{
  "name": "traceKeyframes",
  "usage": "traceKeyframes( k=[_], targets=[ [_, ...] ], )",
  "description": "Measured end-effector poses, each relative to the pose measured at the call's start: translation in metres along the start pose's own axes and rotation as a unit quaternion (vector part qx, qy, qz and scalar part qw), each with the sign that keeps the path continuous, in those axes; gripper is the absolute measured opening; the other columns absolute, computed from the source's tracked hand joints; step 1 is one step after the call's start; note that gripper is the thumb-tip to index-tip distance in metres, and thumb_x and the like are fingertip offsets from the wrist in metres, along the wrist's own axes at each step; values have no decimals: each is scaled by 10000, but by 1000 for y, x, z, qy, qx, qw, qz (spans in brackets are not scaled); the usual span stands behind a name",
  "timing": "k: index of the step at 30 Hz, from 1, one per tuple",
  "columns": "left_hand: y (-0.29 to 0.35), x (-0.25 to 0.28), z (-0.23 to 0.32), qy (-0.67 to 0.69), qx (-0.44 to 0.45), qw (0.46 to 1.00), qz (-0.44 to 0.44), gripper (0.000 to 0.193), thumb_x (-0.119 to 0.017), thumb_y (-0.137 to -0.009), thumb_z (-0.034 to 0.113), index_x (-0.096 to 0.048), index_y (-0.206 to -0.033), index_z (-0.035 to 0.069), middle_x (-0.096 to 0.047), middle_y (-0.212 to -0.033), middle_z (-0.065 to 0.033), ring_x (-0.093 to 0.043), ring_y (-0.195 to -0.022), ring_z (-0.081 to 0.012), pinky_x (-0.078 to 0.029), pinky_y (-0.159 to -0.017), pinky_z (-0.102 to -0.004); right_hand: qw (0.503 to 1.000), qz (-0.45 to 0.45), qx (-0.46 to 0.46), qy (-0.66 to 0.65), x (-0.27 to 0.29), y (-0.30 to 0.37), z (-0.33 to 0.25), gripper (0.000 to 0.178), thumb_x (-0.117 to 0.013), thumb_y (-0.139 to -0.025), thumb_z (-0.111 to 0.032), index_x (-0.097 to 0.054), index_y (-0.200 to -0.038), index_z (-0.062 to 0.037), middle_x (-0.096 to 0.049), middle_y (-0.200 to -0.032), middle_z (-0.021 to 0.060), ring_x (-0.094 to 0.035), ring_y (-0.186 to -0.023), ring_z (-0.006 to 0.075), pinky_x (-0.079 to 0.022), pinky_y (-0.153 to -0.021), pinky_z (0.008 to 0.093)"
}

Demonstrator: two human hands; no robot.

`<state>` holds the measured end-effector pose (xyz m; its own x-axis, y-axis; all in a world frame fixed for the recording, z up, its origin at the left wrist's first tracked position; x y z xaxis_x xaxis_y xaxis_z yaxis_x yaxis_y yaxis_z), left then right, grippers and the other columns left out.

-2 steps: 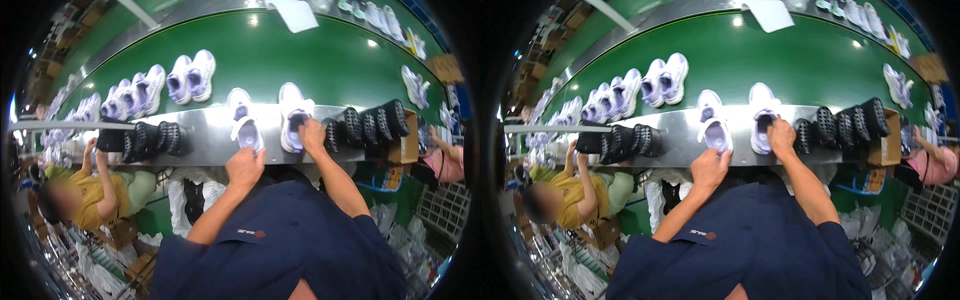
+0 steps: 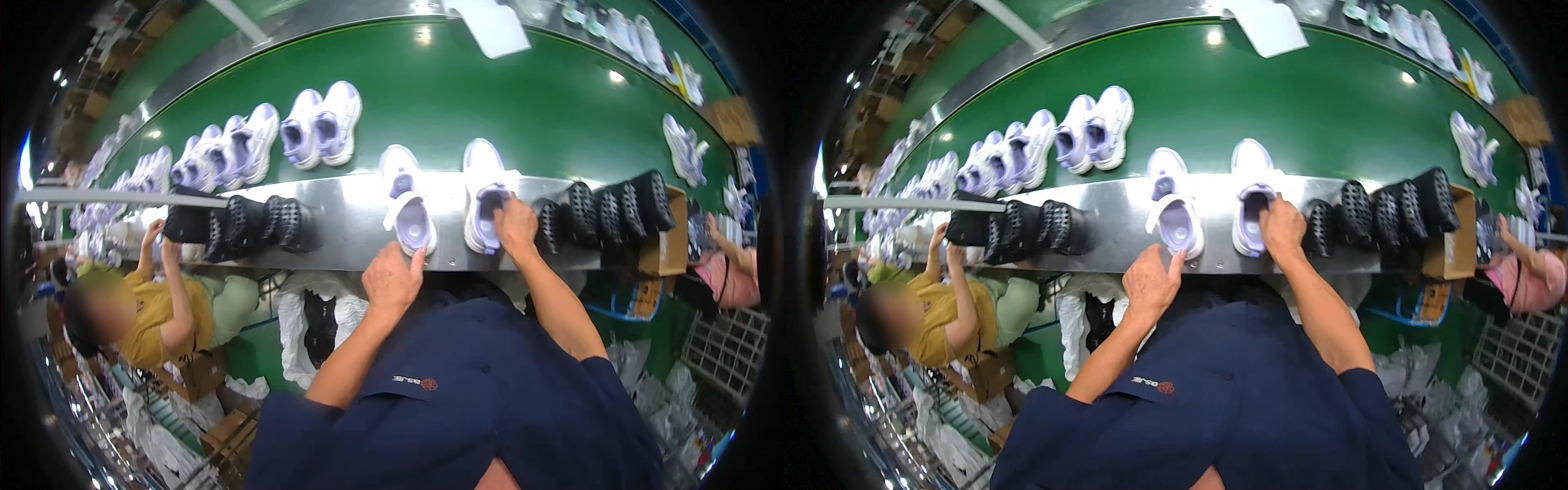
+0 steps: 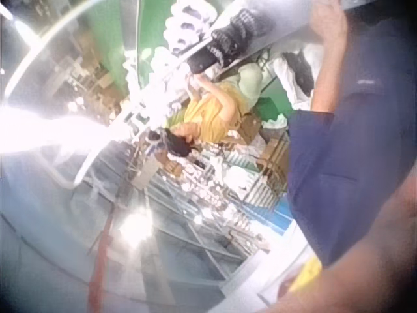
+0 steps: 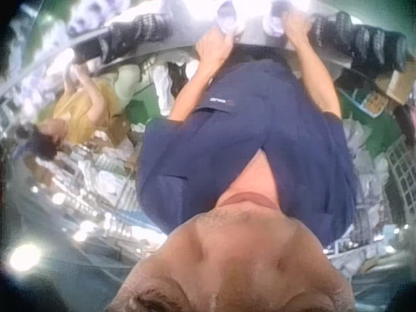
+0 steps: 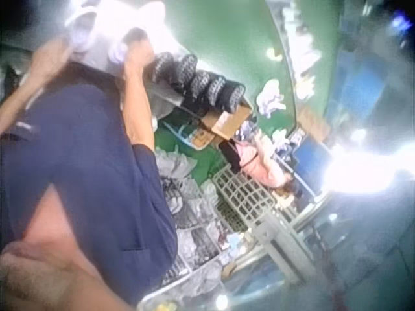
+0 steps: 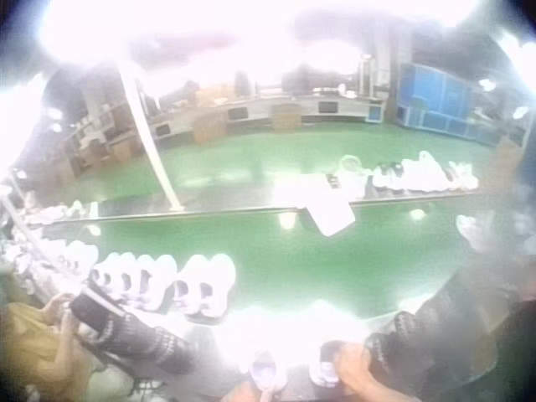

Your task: The person inserts plastic shoe shapers into shoes by hand and places the shoes onto a conveyor belt.

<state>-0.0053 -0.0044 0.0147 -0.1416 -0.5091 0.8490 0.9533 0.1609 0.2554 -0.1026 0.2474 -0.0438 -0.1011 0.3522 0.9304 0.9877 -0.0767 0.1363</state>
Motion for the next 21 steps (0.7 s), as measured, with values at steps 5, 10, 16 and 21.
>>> traceKeyframes(
  k=[5, 10, 16, 21],
  targets=[
    [-49, -19, -3, 491, -44, 867, -72, 803, -744, -789, 358, -419, -1400, -49, -566, -1293, -278, -553, -1206, -387, -428, -1032, -434, 998, -10, 54, 3, -1, 9, -21, 372, -643, -819, -211, -626, -1103, 28, -677, -887, 214, -669, -825, 407, -532, -741, 514],
    [-80, -31, -7, 280, -20, 958, -57, 790, -727, -741, 316, -450, -1415, 8, -590, -1249, -273, -572, -1165, -393, -434, -1021, -428, 996, -75, 39, 23, -1, 5, -29, 378, -638, -822, -252, -620, -1064, 38, -684, -908, 269, -671, -865, 437, -527, -771, 523],
    [-34, 121, -117, -62, -67, 936, 339, 197, -626, -848, 170, -642, -978, 23, -600, -849, -148, -581, -867, -351, -477, -790, -458, 991, -75, -10, -110, 79, 46, -40, 415, -714, -862, -327, -641, -1012, 52, -679, -794, 202, -674, -744, 341, -521, -701, 403],
    [-15, 192, -239, -195, 176, 865, 427, 356, -694, -876, 259, -602, -1116, 12, -569, -976, -173, -580, -944, -376, -496, -779, -473, 949, -145, -27, -280, 75, 57, -86, 220, -687, -898, -158, -646, -955, 51, -676, -742, 113, -632, -647, 140, -513, -607, 291]
  ],
)
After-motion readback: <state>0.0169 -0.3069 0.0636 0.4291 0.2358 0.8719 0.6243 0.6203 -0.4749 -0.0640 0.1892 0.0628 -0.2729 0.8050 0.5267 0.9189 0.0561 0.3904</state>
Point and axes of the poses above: each hand's wrist, its own y-axis away from the middle knuckle, its own x-axis out of the back of the hand, z = x × y, the point moved 3 cm from there along -y, towards the middle knuckle
